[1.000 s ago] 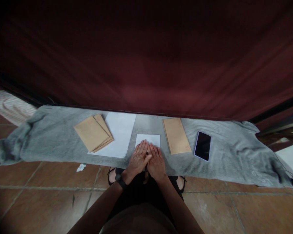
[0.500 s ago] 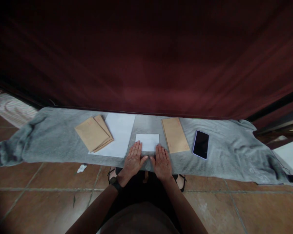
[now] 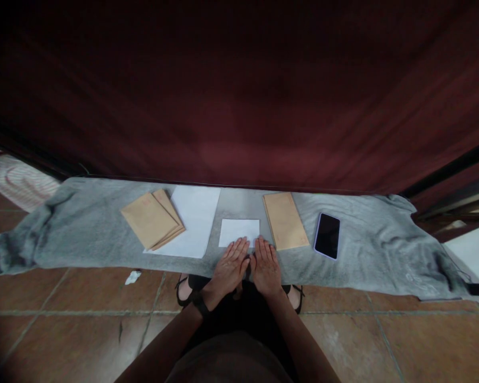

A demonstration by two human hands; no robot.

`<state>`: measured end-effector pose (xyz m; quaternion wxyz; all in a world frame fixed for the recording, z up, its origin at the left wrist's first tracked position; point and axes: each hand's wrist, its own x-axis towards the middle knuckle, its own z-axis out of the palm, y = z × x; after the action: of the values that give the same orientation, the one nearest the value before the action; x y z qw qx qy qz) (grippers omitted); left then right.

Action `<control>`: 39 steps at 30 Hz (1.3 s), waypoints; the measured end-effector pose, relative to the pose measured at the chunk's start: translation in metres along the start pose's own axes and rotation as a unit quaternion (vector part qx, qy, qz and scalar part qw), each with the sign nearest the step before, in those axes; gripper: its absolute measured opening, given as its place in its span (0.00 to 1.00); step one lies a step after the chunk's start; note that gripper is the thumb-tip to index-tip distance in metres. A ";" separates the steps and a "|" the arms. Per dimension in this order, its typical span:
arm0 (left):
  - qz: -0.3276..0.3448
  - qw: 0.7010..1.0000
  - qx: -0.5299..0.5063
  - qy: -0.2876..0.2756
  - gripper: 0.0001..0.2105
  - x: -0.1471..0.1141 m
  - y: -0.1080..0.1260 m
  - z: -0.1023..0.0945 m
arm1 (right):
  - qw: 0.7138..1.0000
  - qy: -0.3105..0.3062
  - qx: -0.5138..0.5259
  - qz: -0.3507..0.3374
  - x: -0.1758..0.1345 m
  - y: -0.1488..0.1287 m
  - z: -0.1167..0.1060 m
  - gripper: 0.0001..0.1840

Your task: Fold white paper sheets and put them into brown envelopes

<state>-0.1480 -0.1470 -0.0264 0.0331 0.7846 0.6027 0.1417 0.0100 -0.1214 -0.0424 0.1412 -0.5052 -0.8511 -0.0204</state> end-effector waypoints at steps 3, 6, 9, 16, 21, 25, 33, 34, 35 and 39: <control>0.006 1.000 0.003 -0.008 0.25 -0.001 0.000 0.001 | 1.000 0.002 0.017 0.000 0.004 0.000 -0.004 0.28; 0.013 1.000 0.010 -0.011 0.26 -0.003 -0.004 0.004 | 0.998 -0.016 0.048 -0.033 0.012 -0.005 -0.007 0.28; 0.014 1.000 0.020 -0.008 0.26 -0.004 -0.006 0.008 | 0.994 -0.042 0.074 -0.070 0.019 -0.013 -0.006 0.28; -0.018 1.000 0.025 0.005 0.27 -0.008 -0.010 0.004 | 0.998 -0.017 0.038 -0.048 0.014 -0.005 0.004 0.32; -0.054 0.997 0.045 0.017 0.28 -0.018 -0.024 -0.003 | 0.999 0.016 0.018 -0.043 0.009 0.004 0.009 0.33; -0.075 0.995 0.054 0.027 0.27 -0.023 -0.030 -0.007 | 0.999 0.023 0.019 -0.024 0.008 0.003 0.009 0.33; -0.053 0.998 0.007 0.024 0.25 0.026 -0.020 -0.011 | 0.997 -0.004 0.073 -0.035 0.045 -0.003 0.006 0.29; -0.045 0.999 0.000 0.016 0.25 0.035 -0.021 -0.009 | 0.996 -0.007 0.078 -0.034 0.052 -0.002 0.007 0.29; -0.044 0.999 -0.004 0.008 0.25 0.042 -0.022 -0.007 | 0.996 -0.009 0.081 -0.031 0.057 -0.001 0.010 0.28; -0.049 0.999 -0.006 -0.016 0.25 0.055 -0.030 0.004 | 0.997 -0.020 0.068 -0.016 0.067 0.006 0.022 0.28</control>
<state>-0.1619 -0.0861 -0.0267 0.0543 0.7563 0.6386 0.1313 -0.0203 -0.0573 -0.0461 0.1584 -0.4806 -0.8613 0.0455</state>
